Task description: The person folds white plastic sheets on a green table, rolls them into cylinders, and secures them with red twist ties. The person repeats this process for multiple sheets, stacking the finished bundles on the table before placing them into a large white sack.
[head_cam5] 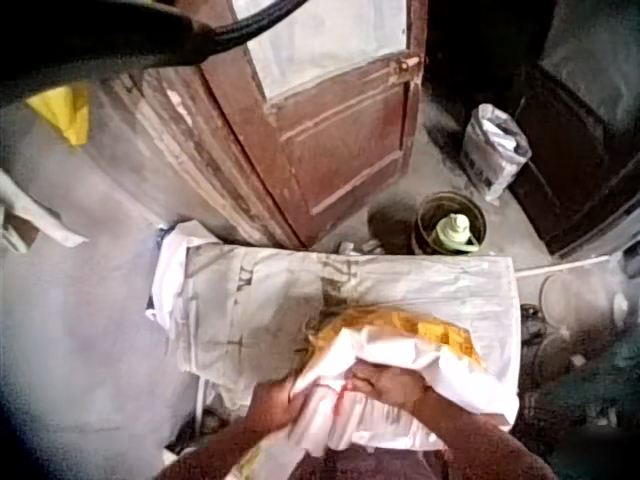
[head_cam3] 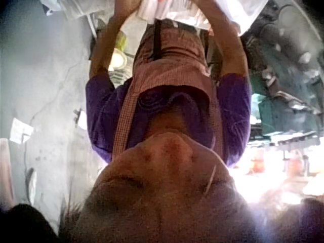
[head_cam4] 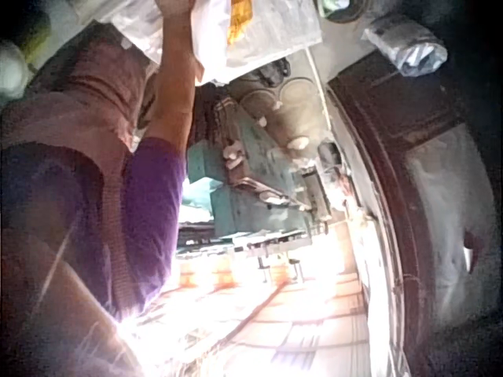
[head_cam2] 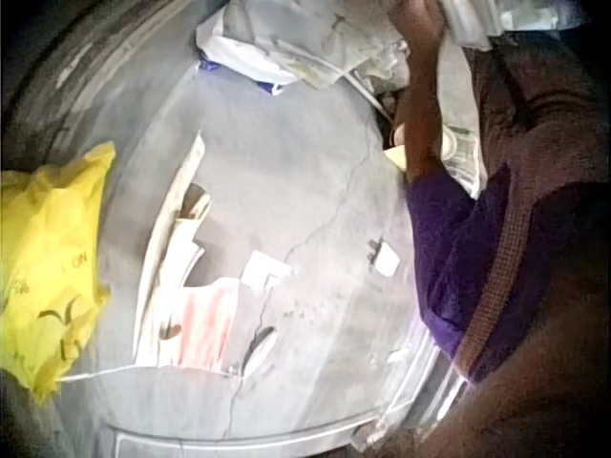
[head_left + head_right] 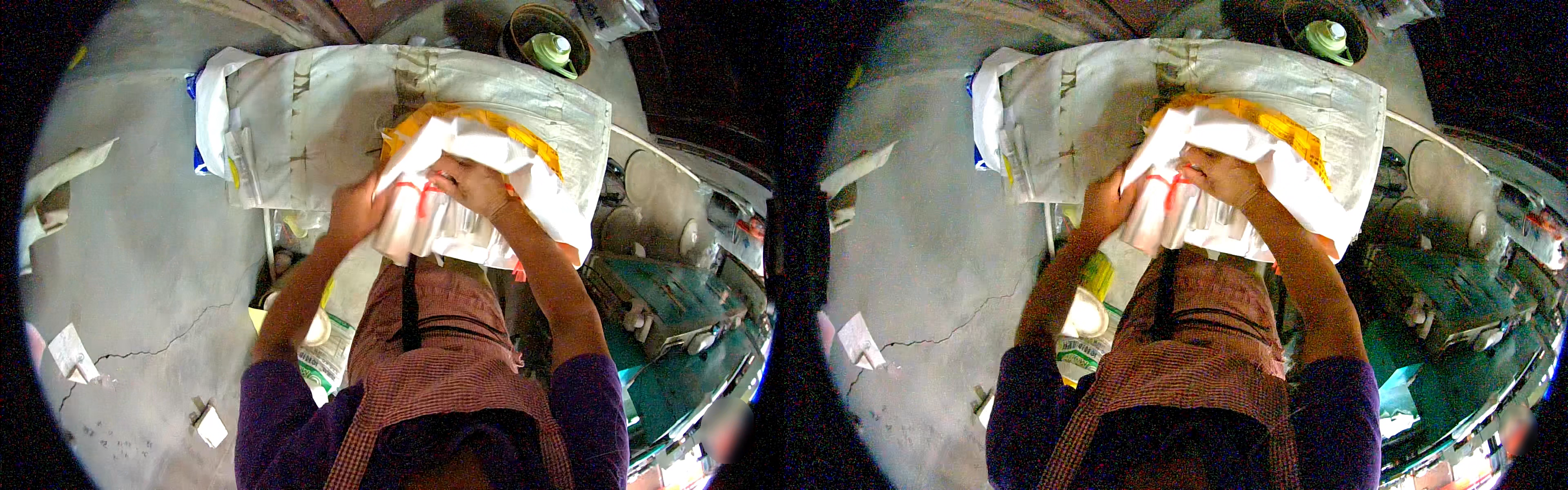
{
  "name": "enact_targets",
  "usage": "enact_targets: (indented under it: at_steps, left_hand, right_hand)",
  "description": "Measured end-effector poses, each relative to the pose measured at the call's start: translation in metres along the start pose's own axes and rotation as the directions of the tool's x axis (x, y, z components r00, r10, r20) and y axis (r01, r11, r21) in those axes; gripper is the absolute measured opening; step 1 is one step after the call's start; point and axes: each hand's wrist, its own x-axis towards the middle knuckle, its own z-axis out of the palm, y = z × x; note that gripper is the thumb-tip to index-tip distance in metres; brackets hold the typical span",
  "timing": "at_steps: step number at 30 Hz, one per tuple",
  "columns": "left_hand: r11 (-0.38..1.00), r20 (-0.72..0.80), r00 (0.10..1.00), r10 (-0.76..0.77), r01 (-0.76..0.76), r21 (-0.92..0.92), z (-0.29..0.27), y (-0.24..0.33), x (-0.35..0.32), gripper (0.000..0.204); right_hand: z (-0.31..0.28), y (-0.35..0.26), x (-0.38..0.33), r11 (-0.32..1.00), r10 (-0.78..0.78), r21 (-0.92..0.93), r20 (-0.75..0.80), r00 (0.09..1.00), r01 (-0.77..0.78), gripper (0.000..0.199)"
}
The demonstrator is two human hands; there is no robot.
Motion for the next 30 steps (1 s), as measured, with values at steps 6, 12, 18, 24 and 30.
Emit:
enact_targets:
  at_steps: [6,12,18,24,30]
  left_hand:
    - [0.878,-0.385,0.865,-0.321,0.120,-0.463,0.064,0.010,-0.062,0.062]
    - [0.719,0.099,0.958,-0.268,0.267,-0.641,0.110,-0.062,-0.066,0.068]
    - [0.778,0.029,0.903,-0.428,0.385,-0.497,0.045,0.032,-0.060,0.059]
    - [0.727,0.044,0.996,-0.078,0.086,-0.682,-0.003,0.108,-0.029,0.072]
    - [0.891,0.169,0.982,0.078,0.007,-0.453,0.005,0.081,-0.017,0.085]
  right_hand:
    - [0.000,-0.022,-0.009,0.988,0.108,0.098,0.144,0.984,-0.123,0.038]
    - [0.023,-0.083,-0.049,0.960,-0.272,0.076,0.041,0.961,0.268,0.066]
    - [0.015,-0.054,-0.023,0.972,-0.115,-0.201,0.048,0.992,0.123,0.056]
    - [0.039,-0.029,0.004,0.914,-0.092,-0.402,-0.069,0.993,0.057,0.036]
    - [0.065,-0.012,-0.001,0.915,-0.198,-0.381,-0.147,0.969,0.129,0.028]
